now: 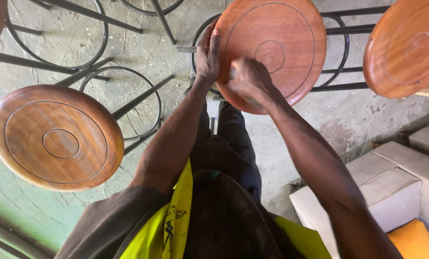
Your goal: The person sands the seat of a wooden stool using a sanding block. They hold the stool with one hand and sand the surface with the other, moving the block in circular and back-and-forth motions.
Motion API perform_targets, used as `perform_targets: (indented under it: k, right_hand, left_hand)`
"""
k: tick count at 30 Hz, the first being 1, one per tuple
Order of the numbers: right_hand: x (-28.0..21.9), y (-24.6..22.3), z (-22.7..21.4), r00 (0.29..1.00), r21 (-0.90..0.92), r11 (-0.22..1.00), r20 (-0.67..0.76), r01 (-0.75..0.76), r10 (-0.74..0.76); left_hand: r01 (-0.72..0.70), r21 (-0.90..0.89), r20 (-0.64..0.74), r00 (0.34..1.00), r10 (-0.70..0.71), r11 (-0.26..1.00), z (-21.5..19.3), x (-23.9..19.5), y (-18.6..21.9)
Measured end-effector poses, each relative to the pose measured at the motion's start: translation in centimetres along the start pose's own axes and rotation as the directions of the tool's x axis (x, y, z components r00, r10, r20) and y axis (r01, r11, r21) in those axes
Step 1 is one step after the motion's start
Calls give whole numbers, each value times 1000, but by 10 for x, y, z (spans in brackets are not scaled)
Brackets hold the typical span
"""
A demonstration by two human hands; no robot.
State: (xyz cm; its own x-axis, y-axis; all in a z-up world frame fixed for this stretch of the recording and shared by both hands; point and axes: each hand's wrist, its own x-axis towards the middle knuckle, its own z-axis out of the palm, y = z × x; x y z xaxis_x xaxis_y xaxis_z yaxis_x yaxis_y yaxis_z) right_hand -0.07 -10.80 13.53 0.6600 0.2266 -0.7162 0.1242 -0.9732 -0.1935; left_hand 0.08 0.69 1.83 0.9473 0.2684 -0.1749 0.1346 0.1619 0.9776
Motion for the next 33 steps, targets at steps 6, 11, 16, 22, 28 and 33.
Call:
perform_targets:
  k: [6,11,16,22,28,33]
  right_hand:
    - [17,5,7,968,179,981,-249,68,-22]
    - [-37,11,-5,1000,35,999,-16,-19,20]
    - [-20,-19,-6,986,42,999,-168,30,-23]
    - [-40,32,22,979,-128,991,-194,34,-59]
    - [-54,101,8,949,30,965,-176,-259,260]
    - [-30,83,-20,878,521,848,-357,-95,318]
  left_hand:
    - [-54,-108,6,998,55,993,2,-2,3]
    - [-56,5,9,998,56,998,-2,-2,5]
    - [-129,11,7,992,129,992,0,-2,6]
    - [-62,-24,18,998,62,998,-1,1,2]
    - [-87,-36,3,996,87,996,1,-2,2]
    - [-17,-62,-5,1000,17,998,-1,-5,9]
